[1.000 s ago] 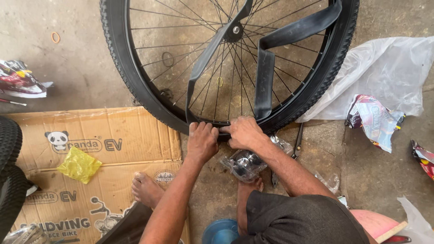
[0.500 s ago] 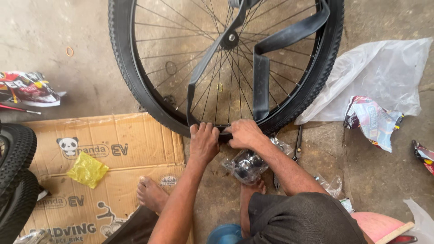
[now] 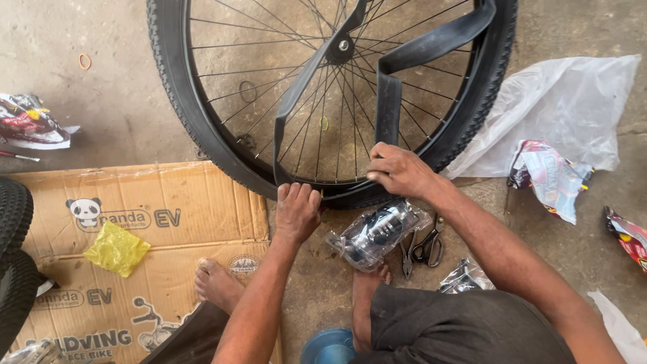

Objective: The person installs a bicycle tire onto a wheel rim. They first use a tire lever to pry the tire bead onto the rim, then unpack a new inner tube, inflate it slightly, and insert it into the tire before seating the tire fully onto the rim.

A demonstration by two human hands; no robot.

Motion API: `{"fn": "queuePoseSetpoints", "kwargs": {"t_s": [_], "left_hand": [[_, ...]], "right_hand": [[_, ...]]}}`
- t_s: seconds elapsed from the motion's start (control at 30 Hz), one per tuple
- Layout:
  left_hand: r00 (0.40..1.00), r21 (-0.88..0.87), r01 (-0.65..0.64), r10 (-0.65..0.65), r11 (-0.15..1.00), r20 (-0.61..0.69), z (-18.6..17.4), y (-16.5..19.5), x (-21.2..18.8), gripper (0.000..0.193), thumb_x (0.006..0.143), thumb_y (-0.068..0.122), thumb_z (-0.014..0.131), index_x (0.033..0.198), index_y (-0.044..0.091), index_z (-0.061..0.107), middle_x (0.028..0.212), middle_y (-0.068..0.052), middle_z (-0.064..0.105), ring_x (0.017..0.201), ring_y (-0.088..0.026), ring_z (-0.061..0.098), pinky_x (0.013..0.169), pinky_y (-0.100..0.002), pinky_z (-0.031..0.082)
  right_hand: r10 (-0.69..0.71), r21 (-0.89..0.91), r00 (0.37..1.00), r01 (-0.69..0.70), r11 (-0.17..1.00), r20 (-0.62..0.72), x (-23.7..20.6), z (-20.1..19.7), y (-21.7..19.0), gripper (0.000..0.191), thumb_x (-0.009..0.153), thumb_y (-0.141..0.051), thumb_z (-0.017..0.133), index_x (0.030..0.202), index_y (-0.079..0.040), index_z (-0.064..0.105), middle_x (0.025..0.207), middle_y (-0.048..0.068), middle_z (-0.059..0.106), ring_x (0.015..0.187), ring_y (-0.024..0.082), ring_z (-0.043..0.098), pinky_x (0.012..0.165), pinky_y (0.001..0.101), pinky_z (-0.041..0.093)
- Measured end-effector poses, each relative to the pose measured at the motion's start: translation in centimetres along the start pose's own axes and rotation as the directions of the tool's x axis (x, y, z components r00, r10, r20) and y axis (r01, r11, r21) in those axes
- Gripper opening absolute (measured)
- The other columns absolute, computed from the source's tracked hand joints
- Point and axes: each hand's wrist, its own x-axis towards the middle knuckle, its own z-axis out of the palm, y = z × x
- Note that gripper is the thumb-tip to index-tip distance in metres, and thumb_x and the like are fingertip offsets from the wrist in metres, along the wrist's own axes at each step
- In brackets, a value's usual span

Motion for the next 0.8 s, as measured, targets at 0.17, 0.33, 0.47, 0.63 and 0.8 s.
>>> {"fn": "queuePoseSetpoints", "kwargs": {"t_s": [0.17, 0.33, 0.47, 0.63, 0.8], "left_hand": [[1.0, -0.013, -0.008, 0.008, 1.0, -0.003, -0.2, 0.1, -0.3, 0.014, 0.072, 0.006, 0.064, 0.076, 0.012, 0.052, 0.081, -0.008, 0.052, 0.083, -0.028, 0.054, 0.087, -0.045, 0.039], [1.0, -0.01, 0.0, 0.0, 1.0, -0.013, -0.5, 0.1, -0.3, 0.014, 0.076, 0.005, 0.064, 0.076, 0.012, 0.052, 0.081, -0.007, 0.052, 0.083, -0.027, 0.054, 0.086, -0.044, 0.039], [1.0, -0.018, 0.003, -0.003, 1.0, -0.014, -0.9, 0.1, 0.0, 0.013, 0.074, 0.006, 0.064, 0.077, 0.012, 0.053, 0.081, -0.008, 0.052, 0.084, -0.028, 0.055, 0.087, -0.045, 0.04], [1.0, -0.047, 0.013, -0.013, 0.999, -0.007, -1.2, 0.3, 0.0, 0.012, 0.077, 0.009, 0.065, 0.078, 0.012, 0.054, 0.081, -0.008, 0.052, 0.084, -0.028, 0.055, 0.086, -0.046, 0.04], [1.0, -0.05, 0.012, -0.013, 0.999, -0.023, -1.2, 0.4, 0.0, 0.012, 0.079, 0.011, 0.065, 0.078, 0.012, 0.053, 0.082, -0.008, 0.051, 0.085, -0.029, 0.054, 0.086, -0.046, 0.04]], "right_hand": [[-0.047, -0.249, 0.983, 0.09, 0.964, 0.175, 2.1, -1.8, -1.1, 0.02, 0.097, -0.015, 0.058, 0.109, -0.013, 0.073, 0.128, 0.001, 0.059, 0.097, 0.02, 0.062, 0.084, 0.0341, 0.057], [0.164, -0.486, 0.823, 0.15, 0.861, 0.544, 4.4, -6.6, -1.3, 0.034, 0.091, -0.012, 0.063, 0.124, -0.017, 0.067, 0.126, 0.002, 0.06, 0.104, 0.02, 0.062, 0.09, 0.035, 0.056], [0.071, -0.417, 0.832, 0.2, 0.886, 0.55, 4.4, -8.1, -1.7, 0.043, 0.075, -0.006, 0.071, 0.117, -0.017, 0.071, 0.143, 0.001, 0.049, 0.11, 0.021, 0.061, 0.094, 0.037, 0.054], [0.091, -0.441, 0.843, 0.183, 0.878, 0.53, 4.5, -8.4, -1.9, 0.032, 0.088, -0.006, 0.064, 0.115, -0.02, 0.075, 0.132, 0.002, 0.061, 0.103, 0.022, 0.069, 0.089, 0.0362, 0.059], [0.357, -0.39, 0.744, -0.141, 0.91, 0.564, 6.7, -9.8, -1.8, 0.028, 0.098, -0.04, 0.063, 0.103, -0.019, 0.082, 0.098, 0.01, 0.076, 0.097, 0.031, 0.071, 0.078, 0.0453, 0.055]]}}
